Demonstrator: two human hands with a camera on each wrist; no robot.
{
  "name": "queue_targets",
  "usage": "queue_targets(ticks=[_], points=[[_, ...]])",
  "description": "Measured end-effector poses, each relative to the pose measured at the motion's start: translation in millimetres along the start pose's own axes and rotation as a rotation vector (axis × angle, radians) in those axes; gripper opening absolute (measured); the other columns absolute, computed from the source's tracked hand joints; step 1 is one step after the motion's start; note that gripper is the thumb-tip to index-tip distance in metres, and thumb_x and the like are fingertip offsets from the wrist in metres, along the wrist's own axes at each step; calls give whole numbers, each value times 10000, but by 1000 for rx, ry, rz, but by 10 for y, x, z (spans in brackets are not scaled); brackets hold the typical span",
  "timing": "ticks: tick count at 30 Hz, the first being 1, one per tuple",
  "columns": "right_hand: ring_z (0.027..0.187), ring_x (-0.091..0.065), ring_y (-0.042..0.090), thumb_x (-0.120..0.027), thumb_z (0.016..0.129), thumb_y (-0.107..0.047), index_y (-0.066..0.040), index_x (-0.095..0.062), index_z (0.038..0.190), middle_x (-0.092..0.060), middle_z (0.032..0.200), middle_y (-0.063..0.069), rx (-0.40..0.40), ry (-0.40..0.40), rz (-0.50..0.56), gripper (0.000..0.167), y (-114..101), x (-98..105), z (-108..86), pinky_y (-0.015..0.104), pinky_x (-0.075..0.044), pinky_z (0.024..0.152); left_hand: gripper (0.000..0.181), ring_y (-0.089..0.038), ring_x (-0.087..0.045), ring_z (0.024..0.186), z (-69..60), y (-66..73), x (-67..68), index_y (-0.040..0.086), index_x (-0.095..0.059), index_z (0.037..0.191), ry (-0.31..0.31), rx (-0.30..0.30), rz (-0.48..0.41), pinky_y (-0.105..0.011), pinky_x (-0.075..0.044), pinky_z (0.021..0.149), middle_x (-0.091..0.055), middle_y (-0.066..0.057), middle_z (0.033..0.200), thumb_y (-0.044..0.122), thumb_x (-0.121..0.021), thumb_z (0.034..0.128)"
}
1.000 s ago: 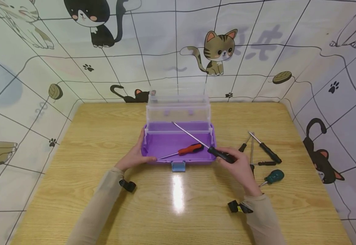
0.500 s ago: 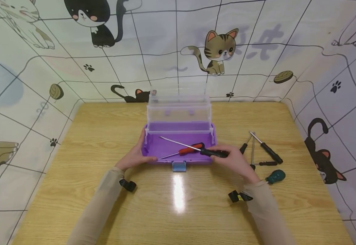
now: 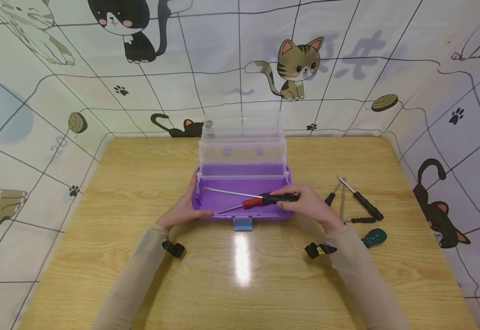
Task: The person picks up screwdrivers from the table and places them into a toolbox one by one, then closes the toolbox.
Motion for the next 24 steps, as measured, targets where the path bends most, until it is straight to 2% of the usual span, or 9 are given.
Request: queue_targets(ticks=[6, 13, 19, 24], points=[[853, -509, 243, -723, 863, -96, -63, -730, 1113, -667, 1091, 105, 27, -46, -8, 252, -41, -35, 72, 275, -450, 680, 1325, -340, -66, 1440, -67, 230, -7, 193, 225, 1510, -21, 4, -22, -500, -191, 1122, 135, -135, 1591, 40, -829, 721], [810, -538, 203, -733, 851, -77, -69, -738, 1107, -682, 1073, 89, 82, -91, -59, 256, -65, -130, 145, 248, -440, 617, 1308, -309, -51, 1444, -71, 257, -8, 202, 228, 1505, -23, -2, -4, -476, -115, 1143, 150, -112, 1589, 47, -819, 736], [766, -515, 191, -736, 848, -84, -91, -739, 1109, -684, 1032, 62, 85, -135, -107, 261, -71, -221, 181, 250, -401, 582, 1310, -307, -39, 1446, -67, 256, -10, 214, 226, 1507, -23, 4, -19, -485, -115, 1141, 159, -100, 1590, 68, -825, 739], [680, -474, 168, -729, 836, -54, -62, -733, 1108, -665, 963, 60, 135, -188, -145, 272, -113, -300, 203, 241, -380, 548, 1309, -321, -7, 1446, -74, 264, -7, 208, 225, 1510, -17, -4, 2, -522, -107, 1135, 158, -112, 1591, 71, -825, 740]])
Point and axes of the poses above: each hand's wrist, its own z-axis towards the middle knuckle, its own x-axis out of the back of the hand, y = z × x, the point moved 8 cm from there along z, towards the middle knuckle
